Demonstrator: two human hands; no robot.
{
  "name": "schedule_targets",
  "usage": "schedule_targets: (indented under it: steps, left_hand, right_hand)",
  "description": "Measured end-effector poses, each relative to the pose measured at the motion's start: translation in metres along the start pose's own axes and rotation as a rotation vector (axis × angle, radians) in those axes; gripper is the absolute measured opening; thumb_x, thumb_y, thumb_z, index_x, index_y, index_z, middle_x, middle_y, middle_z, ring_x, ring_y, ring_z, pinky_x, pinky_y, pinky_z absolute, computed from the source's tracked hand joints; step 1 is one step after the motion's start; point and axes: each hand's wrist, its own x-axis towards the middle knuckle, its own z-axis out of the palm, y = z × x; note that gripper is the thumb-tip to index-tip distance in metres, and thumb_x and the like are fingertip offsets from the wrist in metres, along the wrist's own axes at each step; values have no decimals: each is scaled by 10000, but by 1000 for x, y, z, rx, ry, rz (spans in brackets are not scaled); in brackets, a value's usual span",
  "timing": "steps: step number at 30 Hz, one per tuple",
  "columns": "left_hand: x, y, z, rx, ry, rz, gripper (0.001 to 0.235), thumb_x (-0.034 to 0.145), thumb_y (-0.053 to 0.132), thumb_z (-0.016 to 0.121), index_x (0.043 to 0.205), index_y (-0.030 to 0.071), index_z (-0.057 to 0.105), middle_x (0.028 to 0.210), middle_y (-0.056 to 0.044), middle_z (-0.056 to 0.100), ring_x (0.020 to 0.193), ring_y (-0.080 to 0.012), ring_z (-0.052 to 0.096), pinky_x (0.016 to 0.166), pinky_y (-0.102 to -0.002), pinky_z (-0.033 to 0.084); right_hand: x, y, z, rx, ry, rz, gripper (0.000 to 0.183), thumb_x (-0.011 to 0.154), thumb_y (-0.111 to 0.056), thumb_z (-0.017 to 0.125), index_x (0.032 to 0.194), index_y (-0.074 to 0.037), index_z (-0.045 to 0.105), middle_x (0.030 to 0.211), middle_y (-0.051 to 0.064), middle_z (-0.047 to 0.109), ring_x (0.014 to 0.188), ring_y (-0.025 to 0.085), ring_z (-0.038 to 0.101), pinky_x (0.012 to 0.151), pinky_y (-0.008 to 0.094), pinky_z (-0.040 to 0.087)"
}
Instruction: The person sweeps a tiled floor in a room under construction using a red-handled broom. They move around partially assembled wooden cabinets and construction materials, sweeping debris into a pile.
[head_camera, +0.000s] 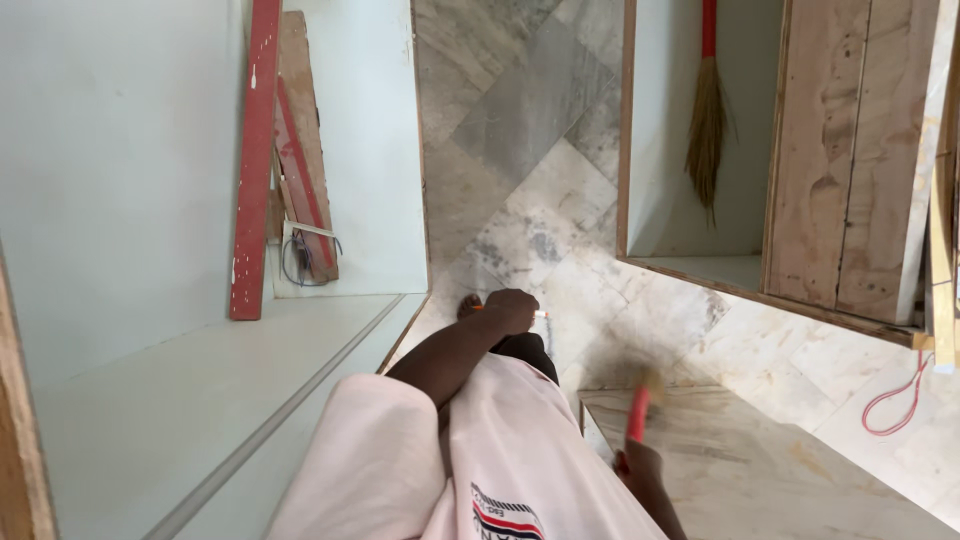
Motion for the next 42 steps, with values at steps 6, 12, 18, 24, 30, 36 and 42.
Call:
schedule_targets:
  steps: [6,12,18,24,30,36,42]
  left_hand:
    - [24,-3,-28,-22,109,-11,228,887,248,675,1074,171,779,1091,-94,764,1046,-303,731,868,-470,582]
    - [60,-9,-100,-307,693,136,452,879,529,646,1215,228,691,1129,-137,730,1077,-344,678,799,-477,562]
    - [78,-13,-209,-1281,375,-53,612,1017,477,506,1495,97,539,1048,-162,716,894,-237,661,793,-342,549]
    - [130,-33,-287,-1319,597,117,687,1074,460,522,1593,38,363,1306,-72,612,1185,-146,610,981,-314,510]
    - [192,-106,-397,-1293,427,165,784,1004,431,636,1631,97,306,1236,-152,684,1130,-212,648,992,-344,521]
    - [281,-292,-449,-769,280,155,658,840,347,857,1396,142,571,1302,-101,658,1093,-248,666,934,-375,549]
    - [390,-513,-452,1,334,-273,304,856,166,768,1157,133,748,1127,-86,706,1100,-351,599,871,-477,516]
  right_hand:
    - [-52,-22,-64,907,-177,599,317,1016,-313,569,961,-1,582,715,109,564,491,172,464,431,323,356]
    - [3,-196,-124,967,-217,134,492,969,-292,556,1434,-135,529,768,94,614,505,154,500,423,297,393]
    - [120,-367,-140,701,-74,-405,393,1008,-176,591,1389,-115,659,891,89,667,642,139,563,603,291,500]
    - [242,-501,-152,167,256,-703,294,878,-153,755,1166,-118,710,972,162,626,850,329,659,738,435,529]
    - [350,-595,-139,111,311,-554,208,926,-155,770,1119,-99,713,966,145,644,871,342,670,741,447,532]
    - [441,-676,-91,265,300,-554,203,887,-153,843,1040,-85,729,966,129,640,785,278,669,695,393,539]
    - [538,-733,0,332,241,-562,177,874,-54,837,1027,-93,758,977,110,615,806,240,661,708,365,542]
